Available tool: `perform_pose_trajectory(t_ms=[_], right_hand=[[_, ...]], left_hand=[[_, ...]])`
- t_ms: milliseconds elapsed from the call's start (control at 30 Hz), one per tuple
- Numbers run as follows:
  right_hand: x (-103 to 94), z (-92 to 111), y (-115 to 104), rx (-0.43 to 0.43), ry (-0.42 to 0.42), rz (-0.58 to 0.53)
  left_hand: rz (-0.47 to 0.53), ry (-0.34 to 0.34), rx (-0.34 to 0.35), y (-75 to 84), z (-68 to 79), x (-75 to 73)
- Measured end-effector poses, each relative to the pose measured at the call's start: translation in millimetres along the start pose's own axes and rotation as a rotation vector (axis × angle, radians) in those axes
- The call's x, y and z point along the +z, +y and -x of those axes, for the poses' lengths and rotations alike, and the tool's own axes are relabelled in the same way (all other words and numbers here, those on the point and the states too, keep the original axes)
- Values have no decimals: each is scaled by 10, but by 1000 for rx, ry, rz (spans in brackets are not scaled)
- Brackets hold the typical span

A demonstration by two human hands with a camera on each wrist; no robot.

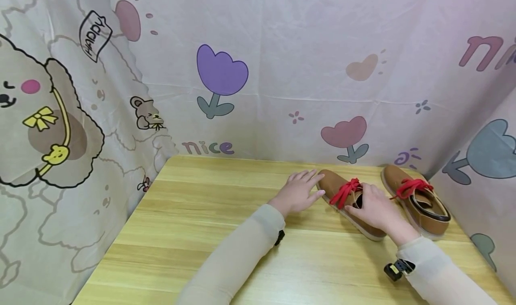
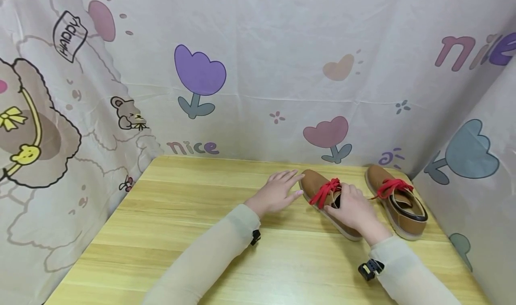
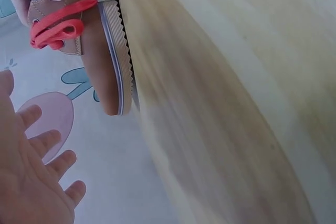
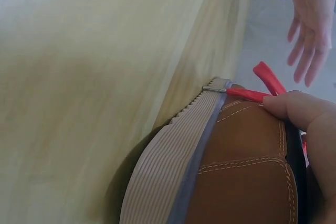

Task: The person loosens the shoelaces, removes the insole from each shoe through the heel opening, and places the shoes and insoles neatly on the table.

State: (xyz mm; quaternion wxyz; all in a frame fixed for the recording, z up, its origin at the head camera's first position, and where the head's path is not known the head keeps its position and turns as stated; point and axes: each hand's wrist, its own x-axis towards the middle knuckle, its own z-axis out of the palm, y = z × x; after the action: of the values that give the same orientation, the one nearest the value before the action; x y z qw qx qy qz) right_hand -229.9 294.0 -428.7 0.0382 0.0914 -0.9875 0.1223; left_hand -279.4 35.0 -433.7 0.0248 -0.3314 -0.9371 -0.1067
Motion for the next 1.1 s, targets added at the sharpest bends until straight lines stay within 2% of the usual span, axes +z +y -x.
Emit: perform_pose_trajectory(t_ms=[333, 800, 1100], right_hand=[[16, 80, -65, -40, 29, 24], [32, 117, -96, -91, 33, 24], [25, 125, -119, -137, 27, 18]], left_hand=[[20, -2, -36, -15, -71, 123], [-7, -56, -87, 140, -195, 117], [-50, -98, -106, 169, -198, 175]])
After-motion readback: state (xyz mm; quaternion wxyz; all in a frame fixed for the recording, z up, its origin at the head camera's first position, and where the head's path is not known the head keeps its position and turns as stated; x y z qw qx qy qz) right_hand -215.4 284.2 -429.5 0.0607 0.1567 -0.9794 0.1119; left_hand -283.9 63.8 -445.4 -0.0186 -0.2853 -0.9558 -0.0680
